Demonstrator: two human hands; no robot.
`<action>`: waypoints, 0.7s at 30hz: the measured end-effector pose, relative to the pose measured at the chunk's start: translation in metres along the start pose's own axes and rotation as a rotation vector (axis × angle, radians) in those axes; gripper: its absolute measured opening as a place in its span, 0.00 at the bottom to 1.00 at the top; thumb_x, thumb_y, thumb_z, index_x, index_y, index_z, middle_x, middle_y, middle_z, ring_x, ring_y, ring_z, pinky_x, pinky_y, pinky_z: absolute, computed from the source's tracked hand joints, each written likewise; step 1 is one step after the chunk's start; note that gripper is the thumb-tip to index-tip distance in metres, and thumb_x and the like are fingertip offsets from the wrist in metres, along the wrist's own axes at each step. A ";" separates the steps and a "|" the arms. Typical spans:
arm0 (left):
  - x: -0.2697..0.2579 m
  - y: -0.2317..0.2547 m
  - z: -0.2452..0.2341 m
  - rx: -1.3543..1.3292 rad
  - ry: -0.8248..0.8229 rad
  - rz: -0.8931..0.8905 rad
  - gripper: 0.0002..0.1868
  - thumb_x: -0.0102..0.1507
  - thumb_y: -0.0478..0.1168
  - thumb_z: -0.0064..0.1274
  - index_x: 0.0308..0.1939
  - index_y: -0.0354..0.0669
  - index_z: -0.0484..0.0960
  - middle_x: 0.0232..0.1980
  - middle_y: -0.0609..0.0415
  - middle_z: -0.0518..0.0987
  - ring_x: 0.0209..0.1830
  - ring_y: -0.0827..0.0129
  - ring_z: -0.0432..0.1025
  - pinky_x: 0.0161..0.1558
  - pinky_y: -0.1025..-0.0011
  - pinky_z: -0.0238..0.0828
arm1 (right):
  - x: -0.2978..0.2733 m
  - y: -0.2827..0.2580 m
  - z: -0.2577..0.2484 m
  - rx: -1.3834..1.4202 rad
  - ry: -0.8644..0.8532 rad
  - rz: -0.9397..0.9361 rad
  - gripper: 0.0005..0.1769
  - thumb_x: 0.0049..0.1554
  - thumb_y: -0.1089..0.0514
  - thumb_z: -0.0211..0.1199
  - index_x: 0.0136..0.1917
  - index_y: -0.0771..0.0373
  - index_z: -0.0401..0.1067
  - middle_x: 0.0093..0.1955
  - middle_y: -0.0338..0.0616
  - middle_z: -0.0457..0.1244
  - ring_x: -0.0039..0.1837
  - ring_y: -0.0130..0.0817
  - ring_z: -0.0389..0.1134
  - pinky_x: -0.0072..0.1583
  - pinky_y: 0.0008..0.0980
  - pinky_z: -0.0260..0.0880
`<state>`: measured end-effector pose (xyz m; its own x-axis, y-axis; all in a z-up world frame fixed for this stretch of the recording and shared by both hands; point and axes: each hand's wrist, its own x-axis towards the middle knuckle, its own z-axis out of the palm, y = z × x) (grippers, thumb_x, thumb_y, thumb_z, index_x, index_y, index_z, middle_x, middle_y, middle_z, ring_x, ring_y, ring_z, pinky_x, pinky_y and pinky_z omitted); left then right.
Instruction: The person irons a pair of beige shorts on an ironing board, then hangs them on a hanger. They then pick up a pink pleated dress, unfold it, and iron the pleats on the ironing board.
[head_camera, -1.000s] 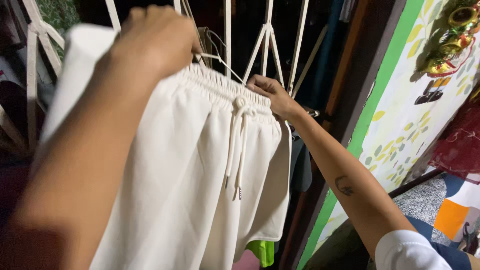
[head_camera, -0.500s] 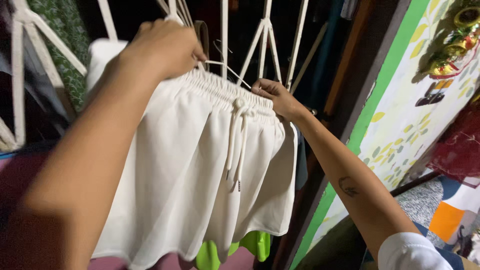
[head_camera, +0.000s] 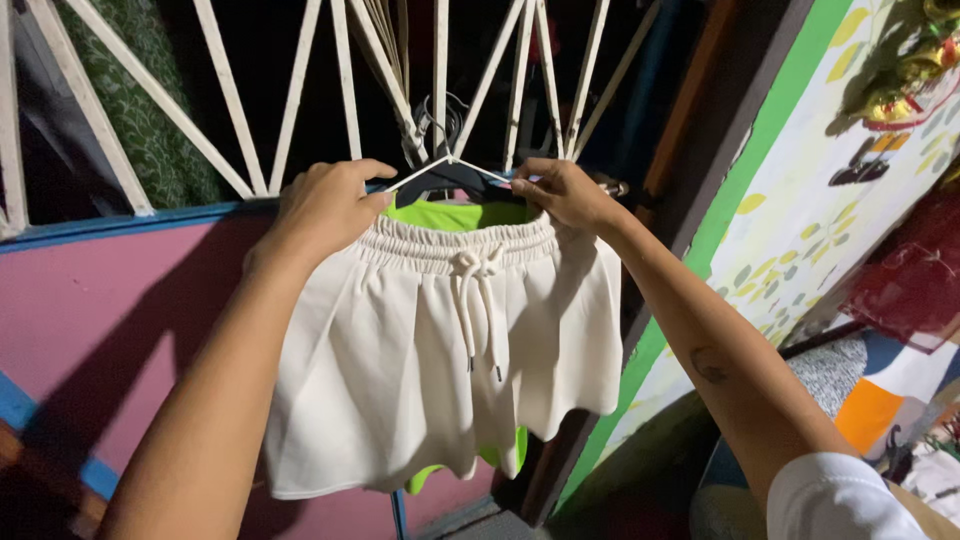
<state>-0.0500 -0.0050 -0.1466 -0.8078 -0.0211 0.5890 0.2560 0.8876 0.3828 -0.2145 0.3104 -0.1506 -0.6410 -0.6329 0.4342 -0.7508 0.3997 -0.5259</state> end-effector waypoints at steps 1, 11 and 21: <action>0.000 -0.008 0.007 -0.022 -0.003 -0.009 0.18 0.63 0.48 0.61 0.56 0.54 0.85 0.42 0.44 0.85 0.43 0.50 0.80 0.48 0.56 0.75 | 0.002 0.007 0.001 -0.007 0.008 -0.063 0.13 0.64 0.53 0.61 0.54 0.66 0.74 0.40 0.34 0.66 0.44 0.20 0.65 0.47 0.26 0.70; -0.029 -0.056 0.032 -0.268 -0.059 0.074 0.34 0.52 0.49 0.72 0.58 0.42 0.76 0.48 0.44 0.83 0.42 0.60 0.77 0.42 0.63 0.72 | -0.033 -0.013 -0.006 0.074 -0.039 0.012 0.20 0.57 0.56 0.71 0.57 0.70 0.72 0.45 0.42 0.71 0.47 0.27 0.74 0.50 0.29 0.75; -0.056 -0.102 0.038 -0.376 -0.026 0.078 0.44 0.56 0.42 0.68 0.76 0.43 0.68 0.59 0.42 0.79 0.52 0.58 0.74 0.52 0.63 0.71 | -0.074 0.001 0.018 -0.239 0.291 -0.231 0.37 0.57 0.51 0.77 0.71 0.67 0.65 0.65 0.54 0.63 0.67 0.47 0.65 0.69 0.43 0.65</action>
<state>-0.0509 -0.0771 -0.2453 -0.7901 0.0556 0.6105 0.4902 0.6554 0.5746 -0.1650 0.3457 -0.1964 -0.4449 -0.5242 0.7261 -0.8733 0.4338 -0.2218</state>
